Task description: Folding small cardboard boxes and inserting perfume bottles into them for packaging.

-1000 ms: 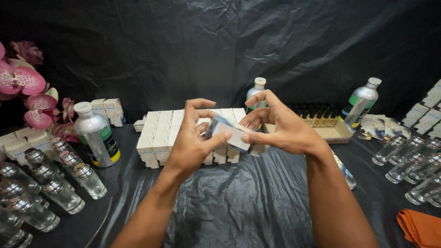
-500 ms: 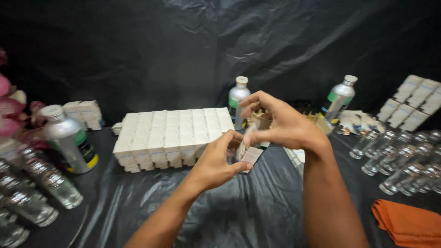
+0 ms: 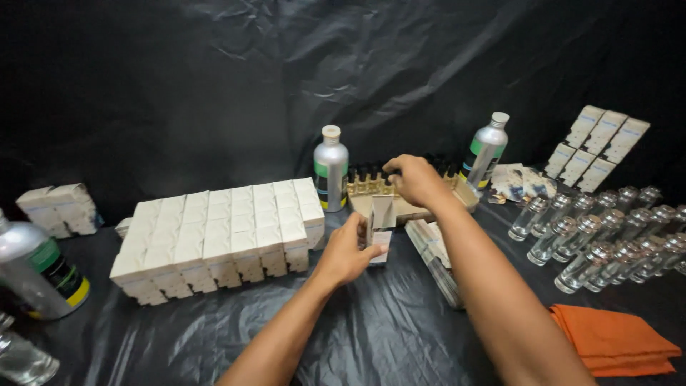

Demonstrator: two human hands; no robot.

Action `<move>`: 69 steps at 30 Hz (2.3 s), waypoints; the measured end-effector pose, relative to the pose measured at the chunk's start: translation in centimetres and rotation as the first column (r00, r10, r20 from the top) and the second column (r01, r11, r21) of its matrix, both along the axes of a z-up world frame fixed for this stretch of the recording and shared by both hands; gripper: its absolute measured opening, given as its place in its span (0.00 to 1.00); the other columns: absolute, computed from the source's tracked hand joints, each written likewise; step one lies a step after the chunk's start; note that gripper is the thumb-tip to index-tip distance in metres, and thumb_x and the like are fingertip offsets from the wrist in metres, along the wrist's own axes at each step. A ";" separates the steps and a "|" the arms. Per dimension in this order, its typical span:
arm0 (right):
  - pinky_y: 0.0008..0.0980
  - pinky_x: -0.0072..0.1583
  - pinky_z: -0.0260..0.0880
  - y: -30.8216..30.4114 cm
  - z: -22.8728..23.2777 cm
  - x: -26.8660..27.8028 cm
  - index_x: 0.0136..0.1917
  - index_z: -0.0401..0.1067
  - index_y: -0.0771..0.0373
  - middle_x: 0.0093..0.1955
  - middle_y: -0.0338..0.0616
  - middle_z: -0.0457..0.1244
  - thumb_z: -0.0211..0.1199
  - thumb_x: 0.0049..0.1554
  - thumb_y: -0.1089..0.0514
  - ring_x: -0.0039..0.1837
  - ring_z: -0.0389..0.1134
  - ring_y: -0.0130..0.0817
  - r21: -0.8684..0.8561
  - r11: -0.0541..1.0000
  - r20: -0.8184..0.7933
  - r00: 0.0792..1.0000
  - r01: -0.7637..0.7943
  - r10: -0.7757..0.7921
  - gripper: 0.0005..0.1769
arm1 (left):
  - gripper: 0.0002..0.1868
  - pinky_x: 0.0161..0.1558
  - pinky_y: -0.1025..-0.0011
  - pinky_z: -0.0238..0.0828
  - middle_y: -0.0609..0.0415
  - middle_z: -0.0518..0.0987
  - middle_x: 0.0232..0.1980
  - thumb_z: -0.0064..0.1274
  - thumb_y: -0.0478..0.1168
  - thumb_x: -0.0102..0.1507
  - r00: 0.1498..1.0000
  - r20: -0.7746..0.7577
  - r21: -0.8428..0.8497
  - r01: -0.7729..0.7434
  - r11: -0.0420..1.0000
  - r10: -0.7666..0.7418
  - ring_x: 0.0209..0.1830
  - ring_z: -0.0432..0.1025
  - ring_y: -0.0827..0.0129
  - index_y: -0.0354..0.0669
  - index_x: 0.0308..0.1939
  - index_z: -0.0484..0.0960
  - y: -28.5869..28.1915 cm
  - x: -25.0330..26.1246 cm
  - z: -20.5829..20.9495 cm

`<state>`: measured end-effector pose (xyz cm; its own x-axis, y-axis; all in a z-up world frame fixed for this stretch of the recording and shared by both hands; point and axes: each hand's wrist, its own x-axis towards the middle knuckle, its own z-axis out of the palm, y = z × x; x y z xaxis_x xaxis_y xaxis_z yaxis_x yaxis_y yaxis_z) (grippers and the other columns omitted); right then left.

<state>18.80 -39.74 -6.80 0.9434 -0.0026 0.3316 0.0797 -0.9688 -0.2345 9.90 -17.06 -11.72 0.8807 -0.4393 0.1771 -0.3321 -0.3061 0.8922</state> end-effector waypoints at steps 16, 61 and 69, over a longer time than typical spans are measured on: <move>0.51 0.58 0.75 -0.5 -2.7 1.4 0.55 0.73 0.53 0.56 0.41 0.64 0.64 0.56 0.58 0.60 0.70 0.51 -0.103 0.995 0.012 1.000 0.003 -0.002 0.12 | 0.30 0.55 0.53 0.75 0.37 0.79 0.54 0.66 0.47 0.56 0.996 0.084 0.076 -0.021 0.997 0.015 0.58 0.75 0.44 0.47 0.57 0.68 -1.1 1.6 -1.2; 0.44 0.45 0.78 18.5 6.3 -17.0 0.47 0.82 0.55 0.42 0.44 0.73 0.69 0.51 0.60 0.43 0.76 0.44 0.035 0.786 -0.049 0.785 -0.617 0.618 0.08 | 0.28 0.46 0.56 0.77 0.39 0.81 0.41 0.68 0.44 0.56 0.979 0.189 -0.035 -0.064 0.997 0.069 0.44 0.78 0.47 0.38 0.52 0.70 14.9 -6.9 -1.2; 0.49 0.48 0.76 21.4 5.3 -14.9 0.45 0.84 0.45 0.38 0.46 0.73 0.68 0.52 0.46 0.44 0.74 0.54 -0.197 0.840 -0.360 0.835 -0.505 0.417 0.09 | 0.26 0.50 0.56 0.79 0.41 0.78 0.43 0.66 0.48 0.58 0.982 0.171 -0.156 -0.053 0.986 0.080 0.45 0.77 0.48 0.46 0.52 0.71 15.4 -7.4 -1.5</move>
